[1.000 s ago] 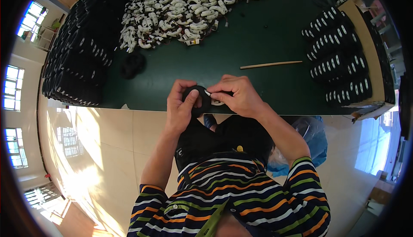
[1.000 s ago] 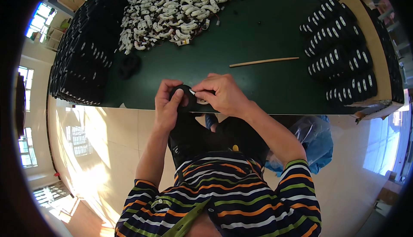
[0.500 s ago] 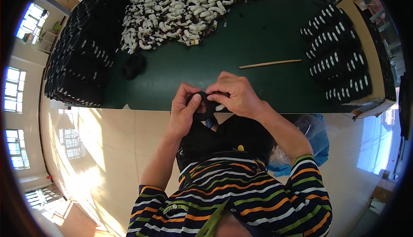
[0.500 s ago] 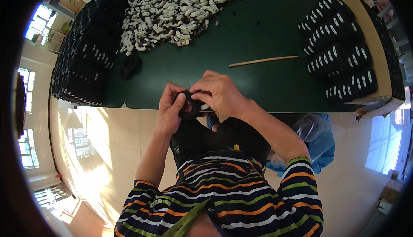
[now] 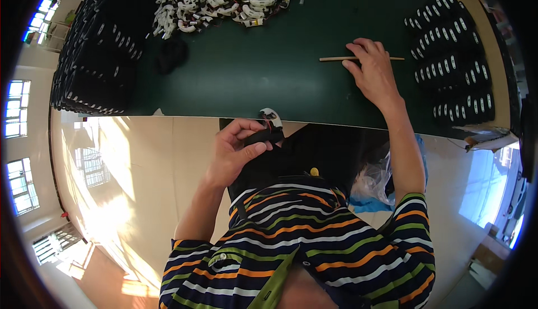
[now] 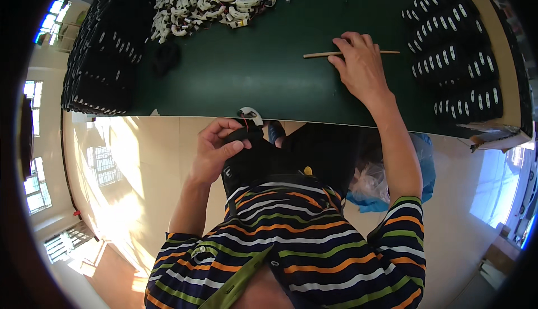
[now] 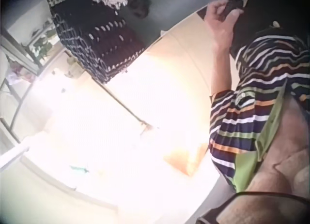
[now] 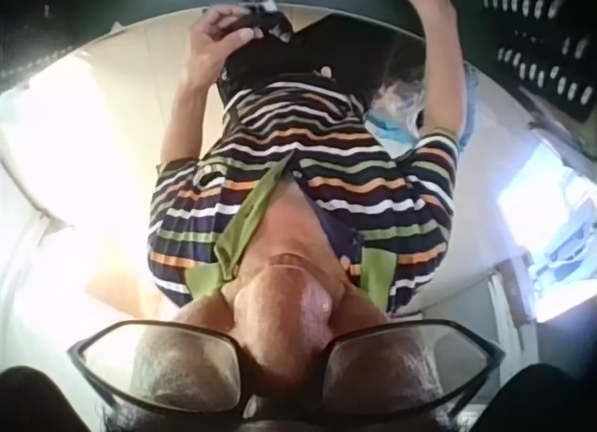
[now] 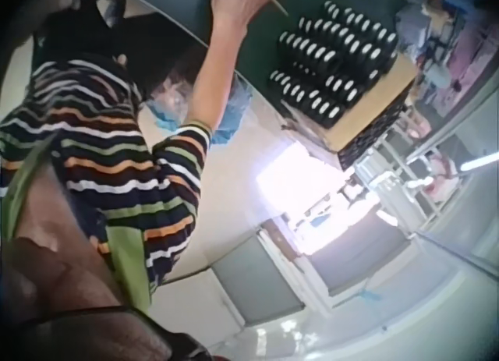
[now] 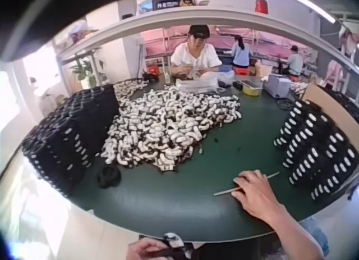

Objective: Assembling white plastic inserts into black rubber rings at a factory workbench.

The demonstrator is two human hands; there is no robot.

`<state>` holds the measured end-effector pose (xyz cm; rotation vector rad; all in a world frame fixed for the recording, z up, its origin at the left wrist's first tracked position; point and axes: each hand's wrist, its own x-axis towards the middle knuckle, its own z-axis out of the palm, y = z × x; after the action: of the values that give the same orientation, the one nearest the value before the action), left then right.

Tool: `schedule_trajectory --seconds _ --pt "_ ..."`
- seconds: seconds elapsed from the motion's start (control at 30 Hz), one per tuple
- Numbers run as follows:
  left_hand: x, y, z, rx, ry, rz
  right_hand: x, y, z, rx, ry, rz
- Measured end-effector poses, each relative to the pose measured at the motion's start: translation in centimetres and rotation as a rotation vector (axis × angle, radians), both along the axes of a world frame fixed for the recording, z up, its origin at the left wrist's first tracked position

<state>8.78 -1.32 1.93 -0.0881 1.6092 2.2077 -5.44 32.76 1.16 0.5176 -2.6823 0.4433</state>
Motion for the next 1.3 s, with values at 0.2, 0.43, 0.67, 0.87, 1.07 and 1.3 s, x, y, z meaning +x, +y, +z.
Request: schedule_trajectory --seconds 0.2,0.43,0.67,0.87,1.07,1.3 --pt "5.9 1.3 -4.5 0.135 -0.306 0.005 -0.1 1.5 -1.0 0.056 0.019 0.119" --pt "10.3 0.3 -5.7 -0.072 -0.482 -0.179 8.3 -4.1 3.5 -0.514 -0.428 0.213" --pt "10.4 0.3 -4.2 -0.346 -0.353 -0.218 17.8 -6.6 -2.4 -0.523 -0.829 0.489" --pt "10.2 0.9 -4.4 -0.362 -0.363 -0.23 19.1 -6.9 -3.4 -0.477 -0.804 0.469" --pt "9.6 1.1 -4.2 -0.43 -0.235 -0.3 18.7 -6.7 -3.4 -0.392 -0.845 0.533" --pt "9.3 1.0 -4.2 -0.489 -0.182 -0.366 19.5 -7.2 -3.6 -0.424 -0.753 0.542"
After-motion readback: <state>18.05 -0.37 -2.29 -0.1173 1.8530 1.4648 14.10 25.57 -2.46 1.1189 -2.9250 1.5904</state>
